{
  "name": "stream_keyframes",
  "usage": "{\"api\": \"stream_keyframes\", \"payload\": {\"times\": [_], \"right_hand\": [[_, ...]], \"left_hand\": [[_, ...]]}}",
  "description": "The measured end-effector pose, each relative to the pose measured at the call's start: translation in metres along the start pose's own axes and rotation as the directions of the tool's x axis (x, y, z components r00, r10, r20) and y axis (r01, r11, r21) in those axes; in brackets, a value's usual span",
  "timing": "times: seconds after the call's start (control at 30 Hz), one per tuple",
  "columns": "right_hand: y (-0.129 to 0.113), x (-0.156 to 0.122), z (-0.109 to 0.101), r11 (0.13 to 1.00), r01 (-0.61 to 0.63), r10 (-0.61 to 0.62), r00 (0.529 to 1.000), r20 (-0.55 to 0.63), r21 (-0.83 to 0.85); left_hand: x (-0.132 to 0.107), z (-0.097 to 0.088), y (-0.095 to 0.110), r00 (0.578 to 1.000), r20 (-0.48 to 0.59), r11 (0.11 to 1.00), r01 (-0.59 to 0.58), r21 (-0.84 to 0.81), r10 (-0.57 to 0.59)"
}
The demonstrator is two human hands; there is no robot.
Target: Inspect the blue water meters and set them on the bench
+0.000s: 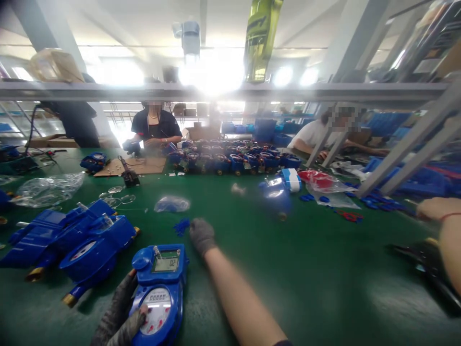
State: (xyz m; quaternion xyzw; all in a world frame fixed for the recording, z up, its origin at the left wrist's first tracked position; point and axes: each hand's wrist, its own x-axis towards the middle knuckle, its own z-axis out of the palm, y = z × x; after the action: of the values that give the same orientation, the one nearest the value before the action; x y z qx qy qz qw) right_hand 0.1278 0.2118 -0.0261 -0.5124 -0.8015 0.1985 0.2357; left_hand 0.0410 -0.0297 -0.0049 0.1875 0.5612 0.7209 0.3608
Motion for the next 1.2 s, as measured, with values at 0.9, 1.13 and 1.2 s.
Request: {"api": "stream_keyframes", "payload": {"times": [0.9,1.13,1.2], "right_hand": [[0.002,-0.113,-0.057,0.909,0.383,-0.395,0.917,-0.045,-0.163],[0.027,-0.112,-0.050,0.926,0.222,-0.222,0.974,-0.034,0.306],[0.019,-0.104,-0.057,0.832,-0.013,-0.086,0.985,0.153,0.554]], "left_hand": [[0.009,0.019,0.027,0.984,0.124,0.992,0.126,0.015,-0.127],[0.017,0.016,0.009,0.973,0.223,0.971,0.108,-0.214,-0.059],[0.018,0.015,0.006,0.969,0.241,0.966,0.108,-0.235,-0.050]]}}
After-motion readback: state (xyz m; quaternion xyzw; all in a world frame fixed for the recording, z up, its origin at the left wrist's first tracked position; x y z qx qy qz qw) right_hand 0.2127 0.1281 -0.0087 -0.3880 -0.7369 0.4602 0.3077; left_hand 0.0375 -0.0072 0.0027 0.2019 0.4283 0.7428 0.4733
